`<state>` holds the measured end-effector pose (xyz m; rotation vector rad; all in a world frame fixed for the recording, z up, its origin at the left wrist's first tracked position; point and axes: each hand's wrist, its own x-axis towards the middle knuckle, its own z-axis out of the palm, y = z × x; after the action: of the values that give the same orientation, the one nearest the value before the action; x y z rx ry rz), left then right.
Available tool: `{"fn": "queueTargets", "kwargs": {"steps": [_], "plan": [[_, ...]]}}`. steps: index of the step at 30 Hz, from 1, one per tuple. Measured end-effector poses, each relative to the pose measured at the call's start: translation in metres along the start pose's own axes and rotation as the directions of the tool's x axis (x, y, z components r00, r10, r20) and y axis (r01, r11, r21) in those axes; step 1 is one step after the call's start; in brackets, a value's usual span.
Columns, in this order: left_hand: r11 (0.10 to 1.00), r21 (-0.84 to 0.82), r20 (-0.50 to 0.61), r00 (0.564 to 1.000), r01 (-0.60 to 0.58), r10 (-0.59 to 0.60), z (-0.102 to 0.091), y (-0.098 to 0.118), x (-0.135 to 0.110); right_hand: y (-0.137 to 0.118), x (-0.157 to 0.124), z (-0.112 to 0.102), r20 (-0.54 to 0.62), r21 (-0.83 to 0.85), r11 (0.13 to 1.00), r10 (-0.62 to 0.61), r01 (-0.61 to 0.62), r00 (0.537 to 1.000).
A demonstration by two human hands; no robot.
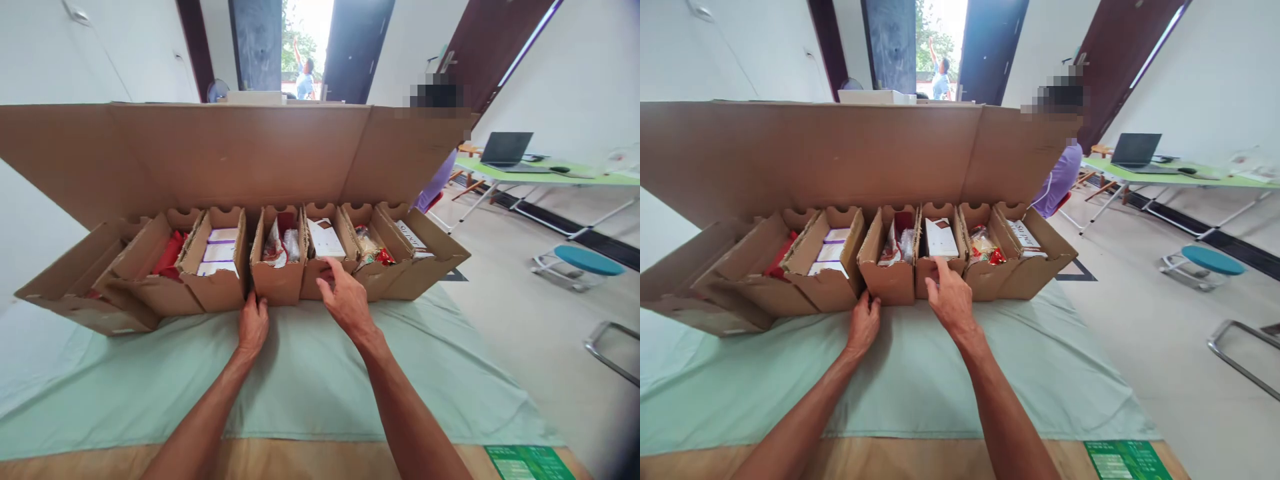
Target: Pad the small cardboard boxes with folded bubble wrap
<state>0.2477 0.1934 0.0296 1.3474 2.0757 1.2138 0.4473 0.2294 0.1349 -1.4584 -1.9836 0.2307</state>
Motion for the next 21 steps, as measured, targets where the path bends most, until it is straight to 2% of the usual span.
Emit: {"fn": "queueTargets", "kwargs": {"steps": [3, 5, 6, 8, 9, 10, 11, 12, 13, 15, 17, 19, 21], "plan": [[0.998, -0.035, 0.053, 0.998, -0.043, 0.045, -0.002, -0.016, -0.035, 0.004, -0.013, 0.0, -0.088, 0.119, 0.991, -0.05, 0.06, 0.995], [0.98, -0.04, 0.155, 0.968, -0.195, 0.199, -0.005, -0.037, -0.077, -0.004, -0.024, -0.002, -0.116, 0.195, 0.977, -0.068, 0.089, 0.991], [0.945, -0.041, 0.237, 0.915, -0.326, 0.326, -0.007, -0.048, -0.1, -0.012, -0.028, -0.002, -0.1, 0.231, 0.967, -0.091, 0.112, 0.991], [0.819, -0.073, 0.377, 0.745, -0.569, 0.551, -0.012, -0.07, -0.142, -0.036, -0.035, 0.0, -0.009, 0.301, 0.937, -0.185, 0.179, 0.983], [0.748, -0.12, 0.423, 0.649, -0.652, 0.633, -0.015, -0.078, -0.159, -0.052, -0.035, 0.002, 0.054, 0.33, 0.92, -0.244, 0.213, 0.968], [0.695, -0.172, 0.451, 0.571, -0.699, 0.686, -0.019, -0.083, -0.171, -0.069, -0.034, 0.006, 0.12, 0.346, 0.907, -0.295, 0.239, 0.948], [0.672, -0.227, 0.468, 0.526, -0.705, 0.71, -0.024, -0.086, -0.178, -0.087, -0.03, 0.011, 0.183, 0.344, 0.904, -0.33, 0.254, 0.926], [0.681, -0.28, 0.478, 0.517, -0.676, 0.71, -0.029, -0.086, -0.182, -0.104, -0.025, 0.017, 0.244, 0.319, 0.911, -0.344, 0.26, 0.906], [0.717, -0.324, 0.487, 0.542, -0.617, 0.685, -0.035, -0.083, -0.182, -0.12, -0.017, 0.023, 0.303, 0.271, 0.927, -0.34, 0.261, 0.89], [0.809, -0.375, 0.496, 0.64, -0.452, 0.587, -0.046, -0.073, -0.177, -0.146, 0.001, 0.036, 0.396, 0.114, 0.96, -0.281, 0.257, 0.874], [0.855, -0.394, 0.461, 0.733, -0.337, 0.501, -0.057, -0.06, -0.172, -0.162, 0.017, 0.047, 0.432, -0.049, 0.967, -0.204, 0.248, 0.878], [0.848, -0.418, 0.364, 0.795, -0.326, 0.485, -0.065, -0.05, -0.172, -0.169, 0.024, 0.052, 0.426, -0.138, 0.959, -0.167, 0.246, 0.889], [0.82, -0.43, 0.222, 0.836, -0.379, 0.502, -0.074, -0.046, -0.175, -0.167, 0.018, 0.05, 0.419, -0.151, 0.955, -0.174, 0.257, 0.891]]}}
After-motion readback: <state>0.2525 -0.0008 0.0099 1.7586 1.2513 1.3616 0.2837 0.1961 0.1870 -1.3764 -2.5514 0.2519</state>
